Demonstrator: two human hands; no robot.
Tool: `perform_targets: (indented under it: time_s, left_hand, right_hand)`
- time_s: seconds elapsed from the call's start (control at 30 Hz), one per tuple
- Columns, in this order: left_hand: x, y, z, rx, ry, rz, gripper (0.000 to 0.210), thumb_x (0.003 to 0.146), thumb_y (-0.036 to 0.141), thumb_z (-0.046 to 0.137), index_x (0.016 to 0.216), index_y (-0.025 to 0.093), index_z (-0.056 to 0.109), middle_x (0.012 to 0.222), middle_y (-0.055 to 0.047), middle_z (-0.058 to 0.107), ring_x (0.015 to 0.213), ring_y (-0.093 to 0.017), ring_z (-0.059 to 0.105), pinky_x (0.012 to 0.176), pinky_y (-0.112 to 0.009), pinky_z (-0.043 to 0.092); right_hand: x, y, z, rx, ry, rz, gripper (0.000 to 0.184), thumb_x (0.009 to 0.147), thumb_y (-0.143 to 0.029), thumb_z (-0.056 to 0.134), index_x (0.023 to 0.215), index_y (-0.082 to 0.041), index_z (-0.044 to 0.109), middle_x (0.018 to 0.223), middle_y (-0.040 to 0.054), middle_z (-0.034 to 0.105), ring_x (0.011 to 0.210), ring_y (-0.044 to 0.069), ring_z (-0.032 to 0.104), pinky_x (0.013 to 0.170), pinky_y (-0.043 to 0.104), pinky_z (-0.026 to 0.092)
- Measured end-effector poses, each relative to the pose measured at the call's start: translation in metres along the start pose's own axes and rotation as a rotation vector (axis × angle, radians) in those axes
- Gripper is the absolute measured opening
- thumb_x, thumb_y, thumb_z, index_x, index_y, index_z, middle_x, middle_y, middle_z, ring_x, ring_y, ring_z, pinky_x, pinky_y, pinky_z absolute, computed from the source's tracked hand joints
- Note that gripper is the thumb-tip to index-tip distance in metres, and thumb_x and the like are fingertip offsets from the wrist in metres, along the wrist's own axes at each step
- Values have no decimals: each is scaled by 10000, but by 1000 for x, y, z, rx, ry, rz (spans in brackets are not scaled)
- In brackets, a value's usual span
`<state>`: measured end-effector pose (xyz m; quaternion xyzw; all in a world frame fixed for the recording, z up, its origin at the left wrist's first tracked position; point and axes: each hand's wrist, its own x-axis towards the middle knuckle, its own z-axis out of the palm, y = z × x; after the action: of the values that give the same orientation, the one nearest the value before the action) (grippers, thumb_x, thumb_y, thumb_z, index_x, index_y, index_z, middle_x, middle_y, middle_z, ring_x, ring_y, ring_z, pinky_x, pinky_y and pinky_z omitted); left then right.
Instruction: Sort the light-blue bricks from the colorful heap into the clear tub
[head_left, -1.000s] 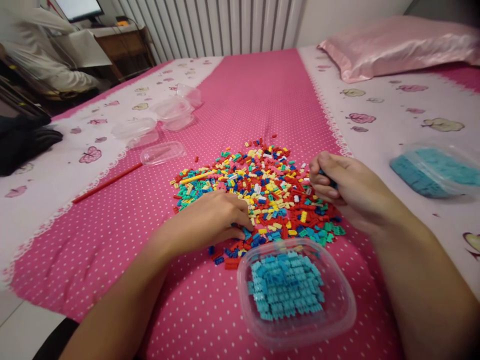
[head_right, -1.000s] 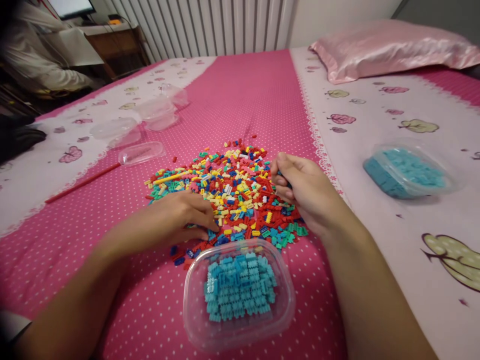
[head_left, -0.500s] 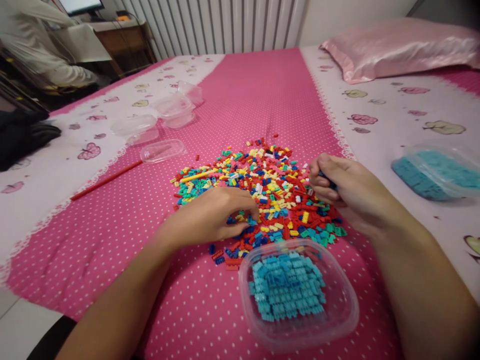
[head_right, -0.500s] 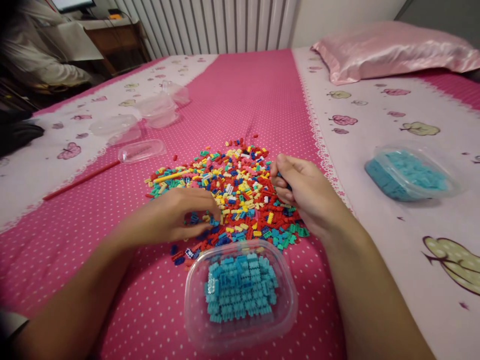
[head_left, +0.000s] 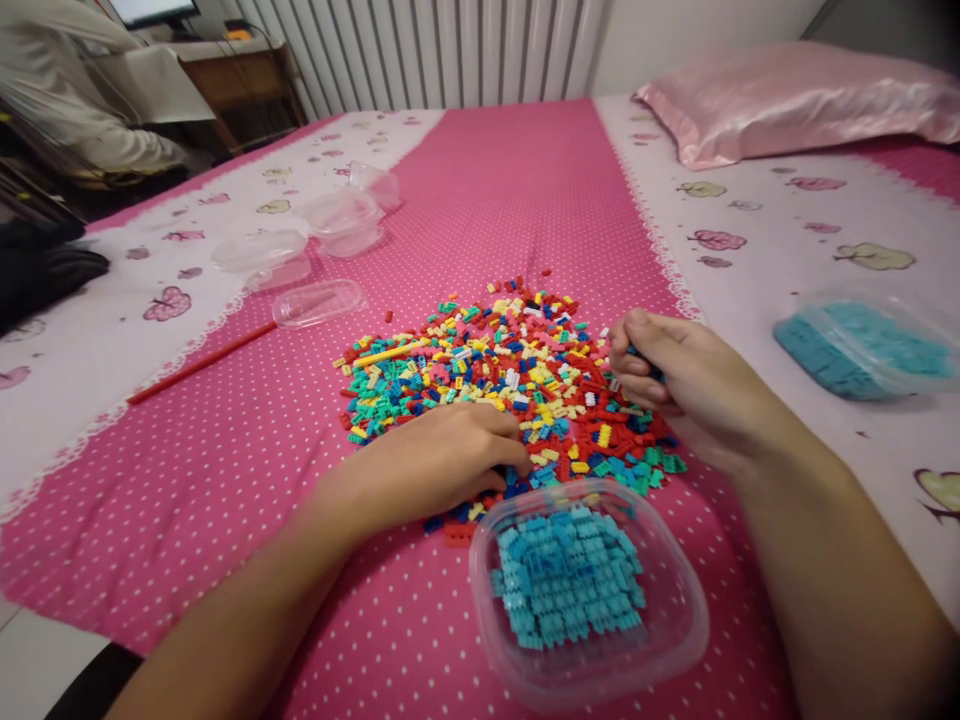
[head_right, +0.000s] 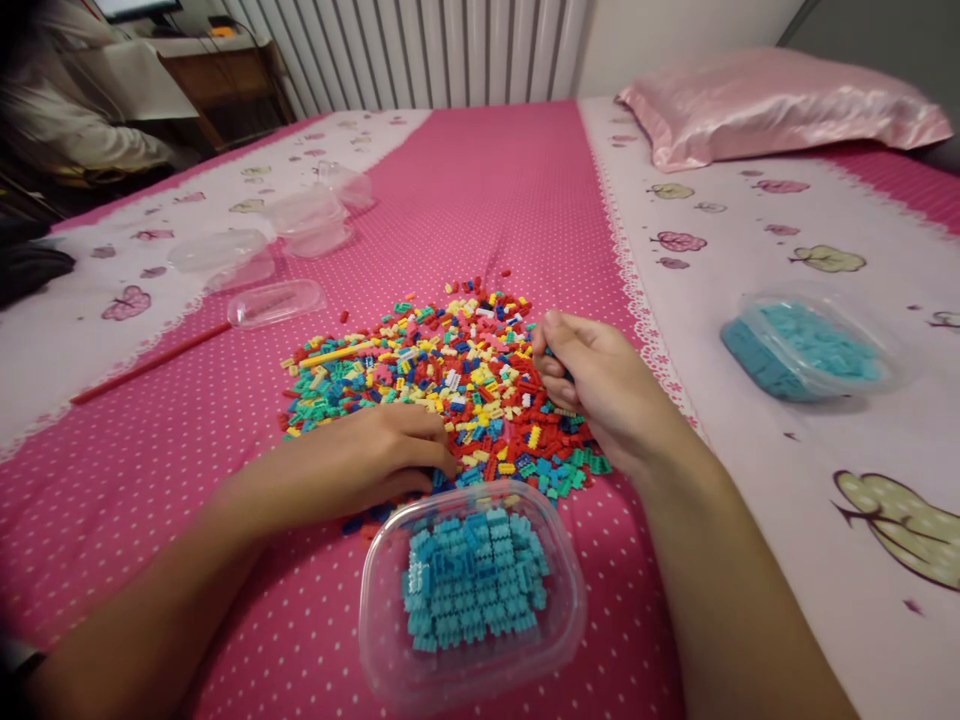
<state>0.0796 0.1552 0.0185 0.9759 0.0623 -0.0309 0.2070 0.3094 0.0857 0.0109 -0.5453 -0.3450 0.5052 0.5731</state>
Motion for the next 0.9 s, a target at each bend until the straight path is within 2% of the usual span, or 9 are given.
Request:
perform_targets:
  time_s: [0.1,0.23,0.4,0.53,0.7,0.9]
  left_hand:
    - [3,2,6,71,7,-29,92,933,191,605,952,188,695,982,-29,673,969,-167,613,871,-289,459]
    - [3,1,8,105,12,-42,120,931,183,600,996,183,701,1002,-29,679,976,-179,616,867,-309,459]
    - [-2,-7,1,41,70,14,183,937,167,570,1048,177,715,976,-35,690,949,-163,616,834,-279,460]
    - [-3,-13,-4,-47,124,7,180,892,141,590,1012,171,721,954,-24,699,936,-151,622,848,-266,469]
    - [0,-14,-2,-24,98,16,170,874,135,593,986,171,716,938,-19,689,916,-151,615,836,-276,460]
    - [0,-14,0,41,60,99,138,940,256,609,959,190,729,928,-25,675,902,-147,592,812,-276,424]
  right_hand:
    - [0,0,0,-9,-5,-6,338,985,-367,518,709,-174,533,600,-44,351,415,34,261,405,197,129]
    - [0,1,0,-28,-6,-12,330,981,-376,523,718,-176,532,595,-45,349,420,39,260,405,205,125]
    - [-2,1,1,-32,-10,-8,331,971,-395,555,725,-174,527,598,-46,363,431,34,267,414,210,131]
    - [-3,0,1,-4,-15,-11,331,952,-399,594,726,-166,532,596,-47,367,436,25,273,419,208,134]
    - [-1,0,1,0,1,11,333,1002,-350,507,725,-167,537,592,-47,355,422,25,266,415,207,116]
    - [0,-1,0,3,9,6,352,1020,-318,462,713,-162,533,593,-44,357,412,21,272,403,185,140]
